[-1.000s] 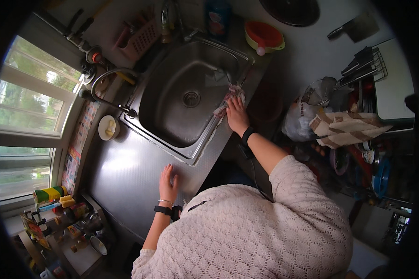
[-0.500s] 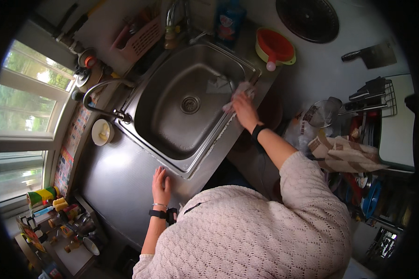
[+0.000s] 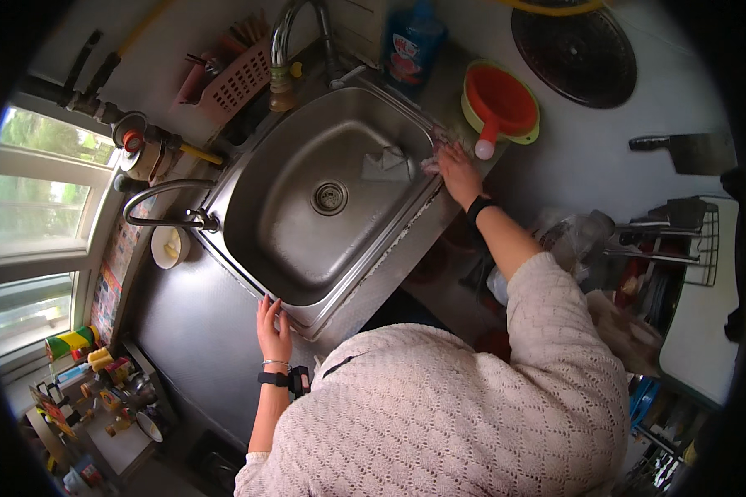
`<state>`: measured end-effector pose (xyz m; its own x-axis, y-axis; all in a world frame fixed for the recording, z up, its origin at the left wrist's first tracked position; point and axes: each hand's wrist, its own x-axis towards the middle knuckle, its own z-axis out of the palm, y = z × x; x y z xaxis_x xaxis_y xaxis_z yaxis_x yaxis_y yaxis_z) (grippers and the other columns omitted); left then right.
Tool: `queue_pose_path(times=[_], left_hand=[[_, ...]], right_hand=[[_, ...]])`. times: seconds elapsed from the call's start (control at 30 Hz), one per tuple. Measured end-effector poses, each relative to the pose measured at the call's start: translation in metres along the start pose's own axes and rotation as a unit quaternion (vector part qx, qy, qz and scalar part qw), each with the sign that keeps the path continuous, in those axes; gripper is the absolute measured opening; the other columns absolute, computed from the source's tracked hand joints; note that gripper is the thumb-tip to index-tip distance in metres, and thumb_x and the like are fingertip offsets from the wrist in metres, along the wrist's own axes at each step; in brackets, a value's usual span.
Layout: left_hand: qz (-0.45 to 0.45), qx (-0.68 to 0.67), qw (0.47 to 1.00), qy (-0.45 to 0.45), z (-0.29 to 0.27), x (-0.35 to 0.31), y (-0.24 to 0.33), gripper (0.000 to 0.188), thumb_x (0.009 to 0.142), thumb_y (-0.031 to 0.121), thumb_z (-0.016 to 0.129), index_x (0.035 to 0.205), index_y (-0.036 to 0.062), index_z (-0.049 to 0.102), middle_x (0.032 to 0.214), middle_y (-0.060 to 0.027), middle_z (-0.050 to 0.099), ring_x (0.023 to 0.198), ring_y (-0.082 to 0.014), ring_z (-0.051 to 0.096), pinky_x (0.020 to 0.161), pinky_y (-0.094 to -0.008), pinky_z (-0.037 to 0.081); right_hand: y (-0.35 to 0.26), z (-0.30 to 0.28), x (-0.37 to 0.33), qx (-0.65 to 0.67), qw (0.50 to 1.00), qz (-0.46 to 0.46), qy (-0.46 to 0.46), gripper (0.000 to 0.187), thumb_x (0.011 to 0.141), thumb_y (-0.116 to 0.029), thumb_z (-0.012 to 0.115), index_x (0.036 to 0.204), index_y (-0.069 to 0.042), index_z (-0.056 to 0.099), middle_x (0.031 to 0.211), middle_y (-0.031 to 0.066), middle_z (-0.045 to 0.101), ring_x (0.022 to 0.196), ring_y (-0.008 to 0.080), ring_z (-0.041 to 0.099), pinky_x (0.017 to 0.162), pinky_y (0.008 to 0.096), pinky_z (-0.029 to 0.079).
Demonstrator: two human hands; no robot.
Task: The person wipes the kitchen sink and countertop with a cloth, rinses the cloth under running water, and wrings it out. The person repeats wiping and rinsing steps across the sink and counter area.
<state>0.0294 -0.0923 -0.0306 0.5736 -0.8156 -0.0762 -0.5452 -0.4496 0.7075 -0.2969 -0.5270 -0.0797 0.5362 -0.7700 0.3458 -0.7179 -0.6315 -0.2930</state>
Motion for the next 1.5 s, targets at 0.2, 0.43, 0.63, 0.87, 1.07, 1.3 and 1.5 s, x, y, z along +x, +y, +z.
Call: queue_pose_path(times=[0.2, 0.43, 0.63, 0.87, 1.07, 1.3, 1.5], left_hand=[[0.016, 0.012, 1.0, -0.005, 0.013, 0.006, 0.015, 0.027, 0.092, 0.01, 0.057, 0.118, 0.0065, 0.063, 0.14, -0.016, 0.049, 0.135, -0.0361, 0.038, 0.111, -0.043, 0.031], [-0.005, 0.011, 1.0, 0.021, 0.012, 0.01, 0.013, 0.026, 0.092, 0.012, 0.057, 0.117, 0.0069, 0.064, 0.141, -0.0153, 0.048, 0.135, -0.0364, 0.038, 0.112, -0.0437, 0.03], [0.017, 0.039, 0.999, 0.009, 0.022, 0.018, 0.015, 0.027, 0.091, 0.014, 0.059, 0.116, 0.0084, 0.064, 0.141, -0.0142, 0.048, 0.135, -0.0365, 0.037, 0.113, -0.0457, 0.029], [0.025, 0.047, 0.999, -0.011, 0.028, 0.019, 0.018, 0.027, 0.091, 0.015, 0.058, 0.116, 0.0083, 0.064, 0.141, -0.0143, 0.048, 0.135, -0.0363, 0.037, 0.114, -0.0459, 0.027], [0.012, 0.039, 0.999, 0.002, 0.018, 0.021, 0.014, 0.027, 0.092, 0.016, 0.058, 0.117, 0.008, 0.064, 0.139, -0.014, 0.05, 0.135, -0.0367, 0.038, 0.113, -0.0476, 0.027], [-0.003, 0.047, 0.999, 0.008, 0.012, 0.01, 0.013, 0.026, 0.092, 0.017, 0.058, 0.116, 0.0094, 0.064, 0.138, -0.0131, 0.051, 0.133, -0.0367, 0.04, 0.113, -0.0469, 0.028], [0.016, 0.023, 0.999, 0.024, 0.002, 0.011, 0.016, 0.026, 0.092, 0.016, 0.058, 0.116, 0.0084, 0.064, 0.136, -0.0137, 0.052, 0.133, -0.0376, 0.04, 0.112, -0.0479, 0.028]], right_hand=[[-0.087, 0.014, -0.062, 0.122, 0.987, -0.107, 0.002, 0.013, 0.083, -0.015, 0.059, 0.094, -0.009, 0.065, 0.105, 0.0103, 0.063, 0.11, 0.0297, 0.056, 0.098, 0.0409, 0.044], [-0.134, 0.004, -0.06, 0.166, 0.947, -0.251, -0.115, 0.008, 0.079, -0.015, 0.062, 0.086, -0.013, 0.066, 0.091, 0.003, 0.061, 0.096, 0.0245, 0.057, 0.087, 0.0379, 0.046], [-0.033, 0.018, 0.001, -0.042, 0.96, -0.213, -0.176, 0.024, 0.086, -0.023, 0.056, 0.075, -0.006, 0.069, 0.078, 0.0077, 0.064, 0.08, 0.0271, 0.061, 0.078, 0.0386, 0.049], [-0.154, 0.017, -0.04, 0.17, 0.934, -0.118, -0.291, 0.026, 0.081, -0.034, 0.066, 0.08, -0.009, 0.073, 0.086, 0.0085, 0.069, 0.086, 0.0279, 0.063, 0.083, 0.0399, 0.045], [-0.094, -0.005, -0.019, 0.188, 0.937, -0.181, -0.231, 0.028, 0.08, -0.037, 0.067, 0.091, -0.012, 0.073, 0.1, 0.0085, 0.069, 0.099, 0.0272, 0.062, 0.089, 0.0398, 0.045], [-0.179, 0.021, -0.025, 0.237, 0.855, -0.141, -0.439, 0.026, 0.078, -0.034, 0.069, 0.091, -0.011, 0.073, 0.097, 0.0109, 0.068, 0.094, 0.03, 0.063, 0.083, 0.0397, 0.048], [-0.142, 0.089, 0.001, 0.087, 0.933, -0.125, -0.327, 0.017, 0.079, -0.025, 0.065, 0.075, -0.008, 0.068, 0.084, 0.0132, 0.065, 0.083, 0.0314, 0.064, 0.071, 0.0419, 0.05]])
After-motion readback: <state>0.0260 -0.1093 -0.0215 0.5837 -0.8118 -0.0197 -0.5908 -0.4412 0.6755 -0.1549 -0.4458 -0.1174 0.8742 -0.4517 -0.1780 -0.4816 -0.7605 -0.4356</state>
